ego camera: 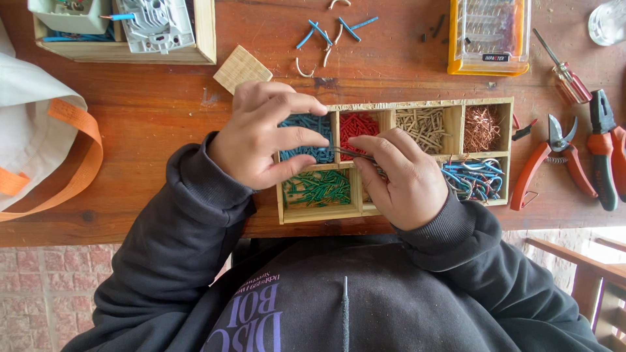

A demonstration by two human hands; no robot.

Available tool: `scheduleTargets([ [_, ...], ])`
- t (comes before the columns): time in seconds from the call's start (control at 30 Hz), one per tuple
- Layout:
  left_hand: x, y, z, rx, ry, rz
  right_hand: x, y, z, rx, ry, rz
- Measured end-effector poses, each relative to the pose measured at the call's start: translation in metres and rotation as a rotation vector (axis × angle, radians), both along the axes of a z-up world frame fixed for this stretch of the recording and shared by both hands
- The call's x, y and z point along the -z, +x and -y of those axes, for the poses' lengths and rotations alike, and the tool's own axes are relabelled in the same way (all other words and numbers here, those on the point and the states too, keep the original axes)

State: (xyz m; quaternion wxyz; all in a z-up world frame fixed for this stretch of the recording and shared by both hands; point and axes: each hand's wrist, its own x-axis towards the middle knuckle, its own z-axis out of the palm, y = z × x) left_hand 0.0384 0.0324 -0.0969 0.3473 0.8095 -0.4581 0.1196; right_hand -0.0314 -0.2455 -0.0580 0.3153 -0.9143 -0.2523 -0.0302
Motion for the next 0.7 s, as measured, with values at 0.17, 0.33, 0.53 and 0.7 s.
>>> scheduleTargets([
  [0.17,0.005,0.005,-0.006,-0.025,-0.009,-0.024,-0.011,-0.002,0.007,-0.020,0.002,0.010],
  [0.33,0.003,0.011,-0.011,-0.028,-0.099,-0.075,-0.026,-0.019,0.041,0.031,-0.044,0.050],
  [0.53,0.007,0.012,-0.012,-0.079,-0.130,-0.143,-0.015,-0.033,0.070,-0.070,-0.166,0.033],
  [0.7,0.009,0.012,-0.012,-0.105,-0.132,-0.205,-0.007,-0.029,0.067,-0.196,-0.233,0.094],
])
